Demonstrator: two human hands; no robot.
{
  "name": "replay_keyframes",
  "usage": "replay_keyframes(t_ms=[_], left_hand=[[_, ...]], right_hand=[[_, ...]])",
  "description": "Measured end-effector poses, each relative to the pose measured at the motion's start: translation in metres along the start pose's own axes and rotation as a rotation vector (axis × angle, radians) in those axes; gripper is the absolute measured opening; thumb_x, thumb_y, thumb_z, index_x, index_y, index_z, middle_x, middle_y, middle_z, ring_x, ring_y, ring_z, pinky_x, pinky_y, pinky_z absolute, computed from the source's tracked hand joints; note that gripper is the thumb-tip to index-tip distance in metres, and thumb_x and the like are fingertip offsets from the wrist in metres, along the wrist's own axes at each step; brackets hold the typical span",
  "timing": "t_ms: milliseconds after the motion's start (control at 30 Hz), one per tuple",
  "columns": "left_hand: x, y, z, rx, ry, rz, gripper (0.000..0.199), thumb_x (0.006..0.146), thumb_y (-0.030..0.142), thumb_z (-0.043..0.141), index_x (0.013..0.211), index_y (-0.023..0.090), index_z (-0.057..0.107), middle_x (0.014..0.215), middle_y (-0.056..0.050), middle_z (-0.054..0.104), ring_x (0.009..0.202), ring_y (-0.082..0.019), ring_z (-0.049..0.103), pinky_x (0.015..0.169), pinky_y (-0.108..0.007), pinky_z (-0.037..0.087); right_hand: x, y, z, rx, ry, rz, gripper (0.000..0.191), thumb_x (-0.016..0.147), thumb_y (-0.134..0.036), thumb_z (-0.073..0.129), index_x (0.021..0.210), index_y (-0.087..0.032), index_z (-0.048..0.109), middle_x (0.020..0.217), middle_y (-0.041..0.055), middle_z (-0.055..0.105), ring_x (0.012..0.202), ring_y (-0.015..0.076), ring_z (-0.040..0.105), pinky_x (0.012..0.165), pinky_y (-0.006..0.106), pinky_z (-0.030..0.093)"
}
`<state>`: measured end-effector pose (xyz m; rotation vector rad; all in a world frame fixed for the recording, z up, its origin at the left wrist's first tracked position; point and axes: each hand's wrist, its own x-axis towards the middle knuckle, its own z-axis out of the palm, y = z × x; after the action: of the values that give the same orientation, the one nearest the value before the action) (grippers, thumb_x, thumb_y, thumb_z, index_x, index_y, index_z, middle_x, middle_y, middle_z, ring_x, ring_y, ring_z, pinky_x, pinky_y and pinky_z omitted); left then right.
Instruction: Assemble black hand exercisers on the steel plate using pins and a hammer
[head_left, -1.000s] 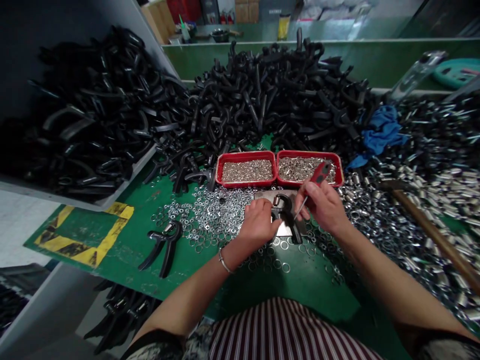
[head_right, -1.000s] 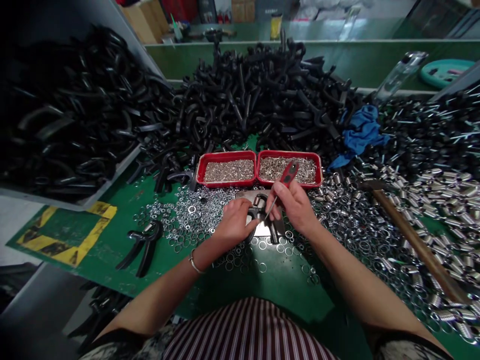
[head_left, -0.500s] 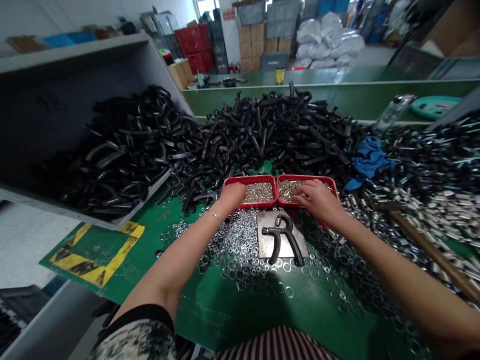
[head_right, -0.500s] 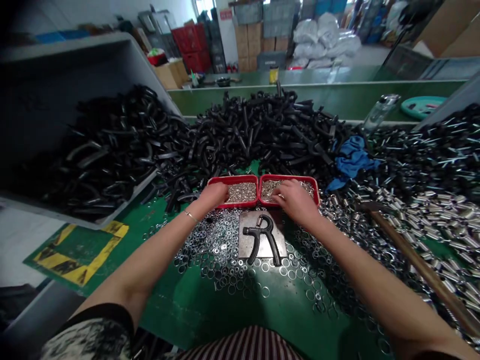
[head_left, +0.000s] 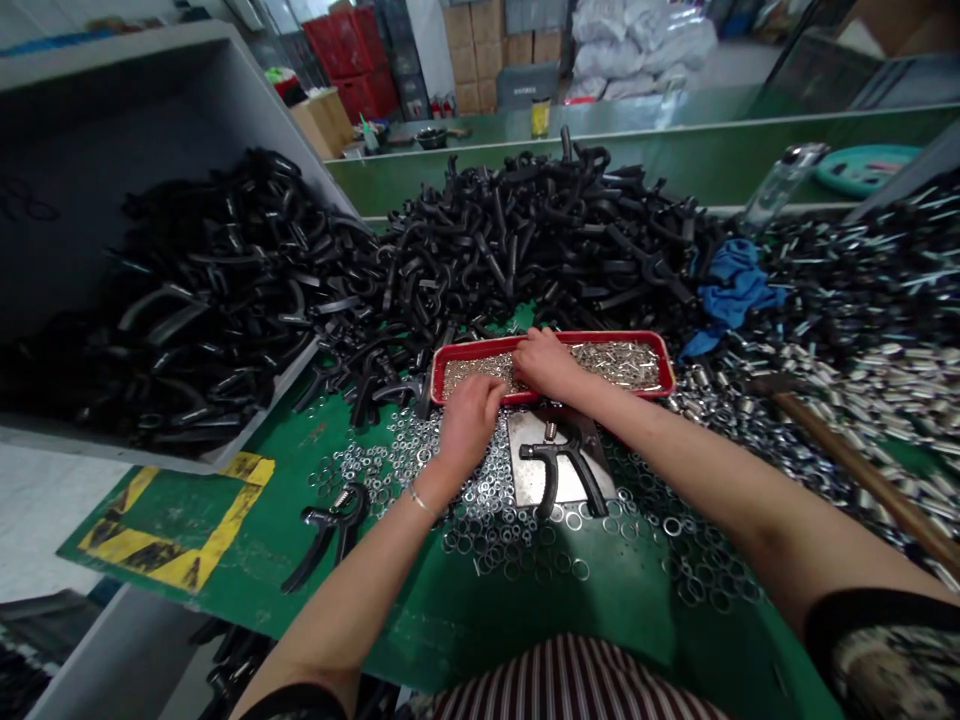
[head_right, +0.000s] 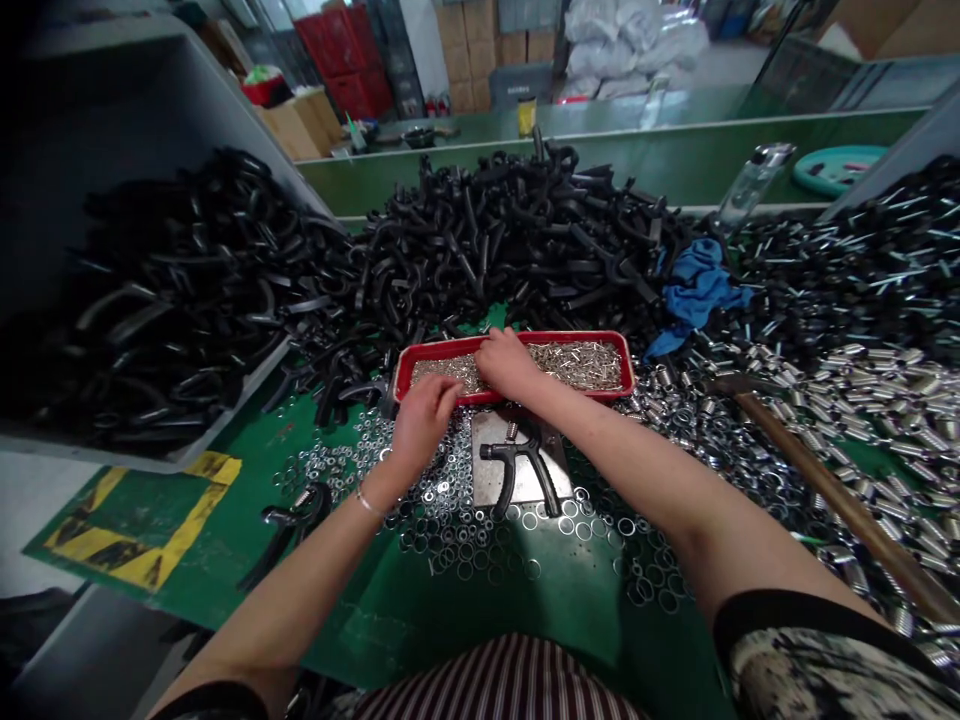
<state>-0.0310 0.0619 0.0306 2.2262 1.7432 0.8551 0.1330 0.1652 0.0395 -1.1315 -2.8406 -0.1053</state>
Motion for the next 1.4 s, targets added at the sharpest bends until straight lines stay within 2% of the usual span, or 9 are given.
replay_keyframes(t_ms=[100,167,367,533,633,733,1033,1267,1400], left_hand=[[-0.032,0.037,0.013,-0.042,-0.173,0.110,0.024,0.103,0.035,0.045,0.101,0.021,0.065,0.101,-0.006,0.067,0.099,-0.022,0.057,0.095,-0.040,0.042],[-0.045,0.050,0.023,0.008,-0.250,0.136,0.024,0.102,0.036,0.048,0.097,0.021,0.066,0.099,-0.006,0.067,0.100,-0.023,0.055,0.094,-0.041,0.040],[-0.049,0.054,0.039,0.185,-0.261,0.173,0.029,0.104,0.035,0.041,0.098,0.019,0.065,0.097,-0.008,0.064,0.100,-0.025,0.054,0.092,-0.042,0.039],[-0.053,0.050,0.037,0.232,-0.248,0.289,0.034,0.105,0.032,0.036,0.105,0.018,0.067,0.103,-0.010,0.065,0.101,-0.027,0.053,0.092,-0.043,0.040],[-0.060,0.043,0.036,0.199,-0.283,0.360,0.032,0.105,0.026,0.037,0.122,0.020,0.063,0.116,-0.010,0.066,0.107,-0.026,0.054,0.095,-0.045,0.039],[-0.067,0.040,0.037,0.160,-0.301,0.372,0.035,0.104,0.023,0.038,0.132,0.021,0.058,0.125,-0.010,0.065,0.112,-0.026,0.053,0.097,-0.045,0.040],[-0.066,0.039,0.026,-0.122,-0.145,0.081,0.025,0.102,0.031,0.048,0.114,0.021,0.068,0.112,-0.005,0.069,0.109,-0.021,0.057,0.101,-0.041,0.042],[-0.045,0.008,-0.001,-0.147,0.038,0.116,0.019,0.101,0.028,0.053,0.106,0.019,0.069,0.107,-0.005,0.072,0.103,-0.020,0.061,0.098,-0.041,0.045],[-0.031,0.000,-0.012,-0.130,0.083,0.157,0.020,0.100,0.028,0.053,0.104,0.018,0.070,0.104,-0.007,0.072,0.102,-0.021,0.062,0.096,-0.040,0.046]], right_hand=[[0.000,-0.003,0.003,-0.011,0.032,-0.025,0.026,0.097,-0.016,0.049,0.099,-0.005,0.073,0.100,0.0217,0.072,0.103,0.0344,0.050,0.086,0.044,0.031],[0.001,-0.005,0.004,0.012,0.042,-0.022,0.027,0.098,-0.015,0.045,0.100,-0.005,0.071,0.100,0.0220,0.072,0.102,0.0340,0.051,0.086,0.044,0.032],[-0.014,-0.003,-0.012,0.230,0.107,0.101,0.022,0.101,-0.019,0.043,0.102,-0.010,0.063,0.103,0.0161,0.070,0.095,0.0253,0.057,0.084,0.036,0.038],[-0.085,-0.012,-0.015,0.618,0.260,0.208,0.017,0.101,-0.031,0.049,0.094,-0.020,0.059,0.095,0.0081,0.068,0.086,0.0207,0.061,0.081,0.033,0.046],[-0.135,-0.024,0.000,0.671,0.279,0.175,0.015,0.100,-0.030,0.052,0.091,-0.020,0.060,0.092,0.0081,0.066,0.089,0.0222,0.062,0.083,0.036,0.049],[-0.164,-0.034,0.017,0.631,0.291,0.116,0.016,0.100,-0.030,0.051,0.093,-0.021,0.062,0.094,0.0098,0.067,0.094,0.0245,0.062,0.087,0.041,0.051],[-0.157,-0.038,0.032,0.382,0.266,0.025,0.031,0.104,-0.033,0.043,0.096,-0.016,0.067,0.095,0.0130,0.067,0.094,0.0260,0.060,0.085,0.041,0.052],[-0.159,-0.035,0.030,0.222,0.196,-0.043,0.036,0.106,-0.030,0.036,0.098,-0.013,0.067,0.095,0.0135,0.066,0.091,0.0249,0.058,0.082,0.038,0.048],[-0.159,-0.038,0.027,0.173,0.154,-0.082,0.033,0.106,-0.025,0.036,0.099,-0.014,0.066,0.097,0.0129,0.066,0.094,0.0252,0.057,0.082,0.037,0.046]])
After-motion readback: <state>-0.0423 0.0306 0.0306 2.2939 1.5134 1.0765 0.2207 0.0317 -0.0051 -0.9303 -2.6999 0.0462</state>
